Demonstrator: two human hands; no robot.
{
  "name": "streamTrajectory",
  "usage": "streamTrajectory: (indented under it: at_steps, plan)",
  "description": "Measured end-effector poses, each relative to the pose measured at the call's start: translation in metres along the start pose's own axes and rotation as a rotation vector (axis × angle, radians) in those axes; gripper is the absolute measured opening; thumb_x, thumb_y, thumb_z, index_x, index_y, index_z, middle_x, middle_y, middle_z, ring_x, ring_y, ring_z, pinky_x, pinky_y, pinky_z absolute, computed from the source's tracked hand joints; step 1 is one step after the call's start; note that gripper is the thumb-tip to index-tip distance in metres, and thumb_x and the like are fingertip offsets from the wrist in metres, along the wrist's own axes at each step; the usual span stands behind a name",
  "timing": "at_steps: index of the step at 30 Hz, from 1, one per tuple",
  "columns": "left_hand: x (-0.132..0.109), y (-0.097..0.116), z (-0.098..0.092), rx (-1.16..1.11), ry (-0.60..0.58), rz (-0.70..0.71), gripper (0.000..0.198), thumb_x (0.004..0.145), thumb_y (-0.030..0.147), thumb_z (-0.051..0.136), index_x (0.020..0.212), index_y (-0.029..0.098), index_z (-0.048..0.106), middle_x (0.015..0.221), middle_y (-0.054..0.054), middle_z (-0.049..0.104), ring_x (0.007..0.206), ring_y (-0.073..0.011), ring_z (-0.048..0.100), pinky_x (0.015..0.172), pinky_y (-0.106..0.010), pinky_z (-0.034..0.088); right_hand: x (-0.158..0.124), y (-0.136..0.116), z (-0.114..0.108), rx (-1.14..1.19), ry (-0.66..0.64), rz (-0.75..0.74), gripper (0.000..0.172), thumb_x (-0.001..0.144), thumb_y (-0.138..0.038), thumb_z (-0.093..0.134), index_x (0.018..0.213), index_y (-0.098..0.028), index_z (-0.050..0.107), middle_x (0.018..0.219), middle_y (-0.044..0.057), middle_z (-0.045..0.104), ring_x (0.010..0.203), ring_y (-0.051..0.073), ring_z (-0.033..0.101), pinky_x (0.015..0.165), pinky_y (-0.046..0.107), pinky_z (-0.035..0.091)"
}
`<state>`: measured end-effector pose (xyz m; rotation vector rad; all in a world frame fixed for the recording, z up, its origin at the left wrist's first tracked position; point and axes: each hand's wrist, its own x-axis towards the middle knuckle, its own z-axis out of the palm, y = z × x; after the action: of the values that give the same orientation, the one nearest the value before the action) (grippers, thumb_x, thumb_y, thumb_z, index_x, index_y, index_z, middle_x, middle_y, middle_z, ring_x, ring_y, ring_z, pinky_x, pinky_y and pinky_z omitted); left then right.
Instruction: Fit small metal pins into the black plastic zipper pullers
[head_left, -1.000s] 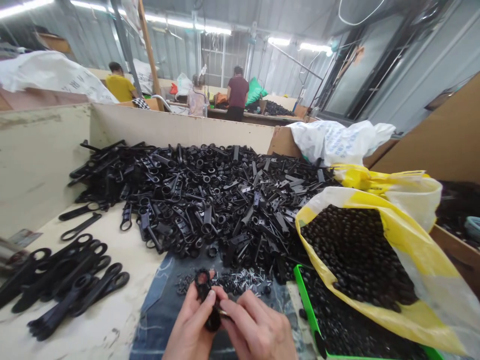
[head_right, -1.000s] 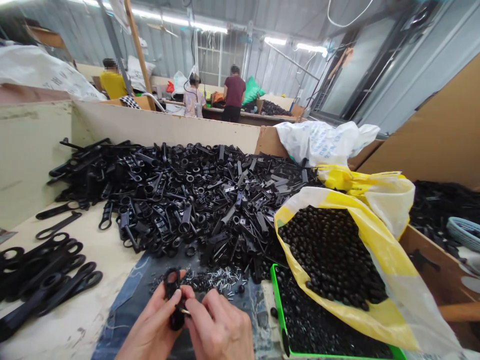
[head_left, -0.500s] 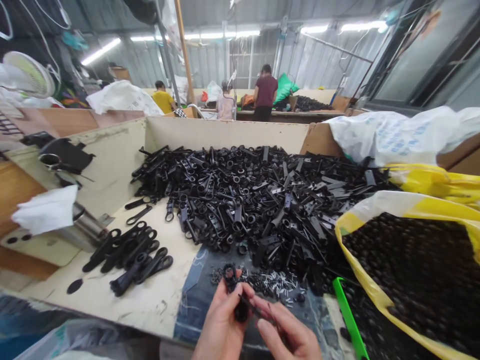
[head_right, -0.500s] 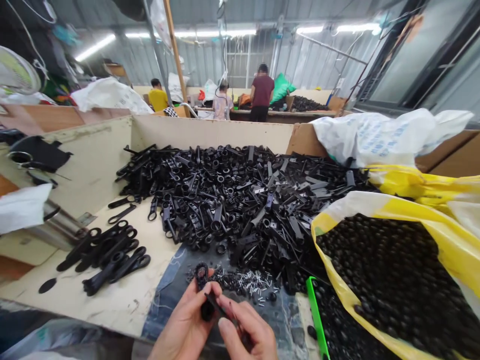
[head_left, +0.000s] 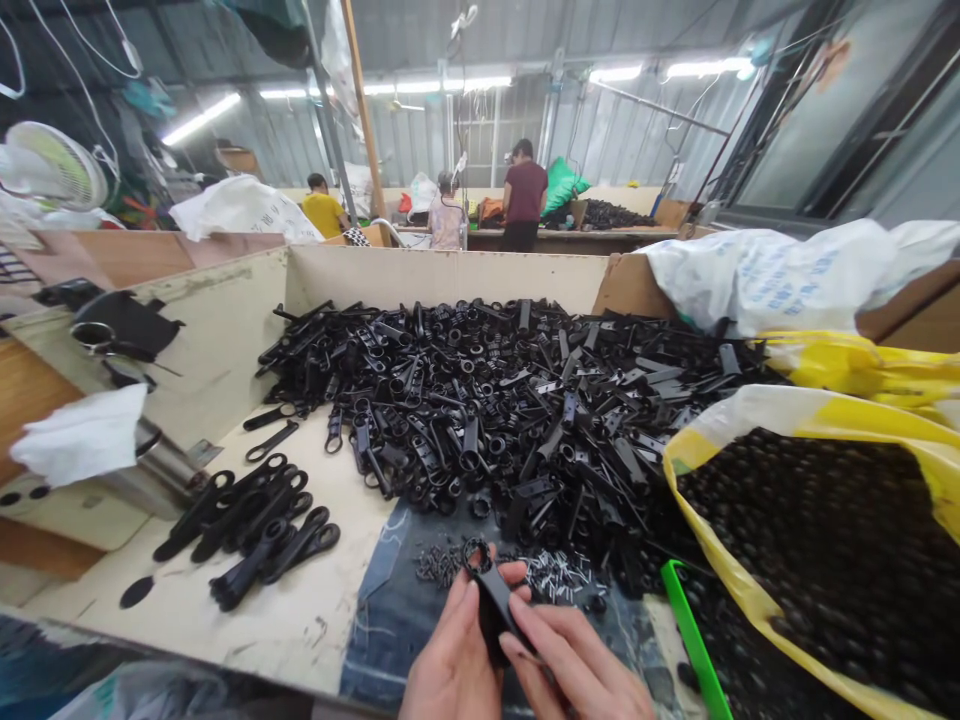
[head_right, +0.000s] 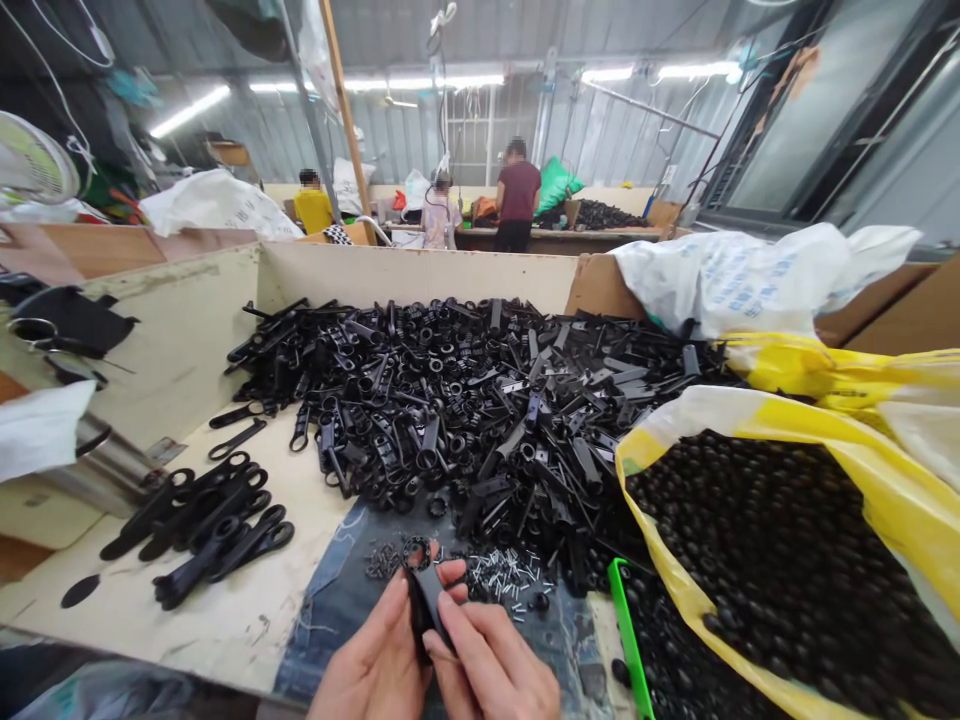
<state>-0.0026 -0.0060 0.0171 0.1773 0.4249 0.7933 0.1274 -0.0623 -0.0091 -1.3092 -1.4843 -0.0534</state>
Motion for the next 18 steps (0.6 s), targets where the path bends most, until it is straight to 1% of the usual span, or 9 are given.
streamTrajectory:
  at_steps: [3, 5, 8, 13, 16, 18]
  plan:
    - [0.002, -0.005, -0.004, -0.003, 0.036, 0.028, 0.029, 0.086, 0.032, 0.083, 0.114, 0.025, 0.081, 0.128, -0.008, 0.078, 0.111, -0.0205, 0.072, 0.102, -0.032, 0.055, 0.0, 0.002, 0.001, -0.015, 0.005, -0.049, 0.03, 0.101, -0.019, 0.061, 0.128, -0.027, 0.071, 0.09, 0.006, 0.077, 0.072, 0.017, 0.077, 0.065, 0.021, 0.063]
    - [0.002, -0.008, -0.003, -0.01, 0.054, 0.033, 0.027, 0.087, 0.028, 0.082, 0.114, 0.025, 0.081, 0.129, -0.009, 0.077, 0.112, -0.0199, 0.072, 0.101, -0.031, 0.055, 0.0, 0.001, 0.001, -0.031, 0.009, -0.083, 0.031, 0.1, -0.017, 0.062, 0.129, -0.026, 0.071, 0.091, 0.006, 0.078, 0.073, 0.017, 0.077, 0.066, 0.022, 0.063]
    - [0.001, -0.01, 0.003, -0.006, 0.079, 0.061, 0.026, 0.087, 0.025, 0.082, 0.114, 0.024, 0.081, 0.127, -0.01, 0.078, 0.111, -0.0207, 0.073, 0.1, -0.031, 0.057, 0.002, -0.002, 0.0, -0.056, 0.019, -0.097, 0.031, 0.099, -0.015, 0.063, 0.128, -0.025, 0.072, 0.09, 0.006, 0.079, 0.074, 0.019, 0.078, 0.066, 0.023, 0.064]
    - [-0.003, -0.009, 0.015, 0.026, 0.128, 0.096, 0.026, 0.086, 0.025, 0.082, 0.112, 0.025, 0.082, 0.12, -0.01, 0.081, 0.106, -0.0211, 0.075, 0.093, -0.031, 0.06, 0.008, -0.008, -0.002, -0.07, 0.105, -0.113, 0.026, 0.098, -0.014, 0.066, 0.12, -0.022, 0.076, 0.082, 0.004, 0.077, 0.065, 0.014, 0.075, 0.058, 0.019, 0.06]
    - [-0.004, -0.008, 0.019, 0.035, 0.127, 0.089, 0.026, 0.084, 0.026, 0.085, 0.109, 0.024, 0.083, 0.118, -0.011, 0.081, 0.104, -0.0207, 0.075, 0.094, -0.03, 0.058, 0.01, -0.009, -0.002, -0.067, 0.116, -0.13, 0.023, 0.098, -0.014, 0.066, 0.117, -0.019, 0.077, 0.083, 0.005, 0.078, 0.067, 0.015, 0.075, 0.061, 0.02, 0.06]
    - [-0.004, -0.009, 0.021, 0.045, 0.126, 0.082, 0.026, 0.082, 0.027, 0.086, 0.108, 0.022, 0.083, 0.118, -0.011, 0.082, 0.104, -0.0208, 0.074, 0.095, -0.03, 0.057, 0.009, -0.008, -0.003, -0.07, 0.106, -0.135, 0.023, 0.099, -0.014, 0.066, 0.118, -0.019, 0.077, 0.085, 0.005, 0.078, 0.068, 0.016, 0.075, 0.061, 0.022, 0.061]
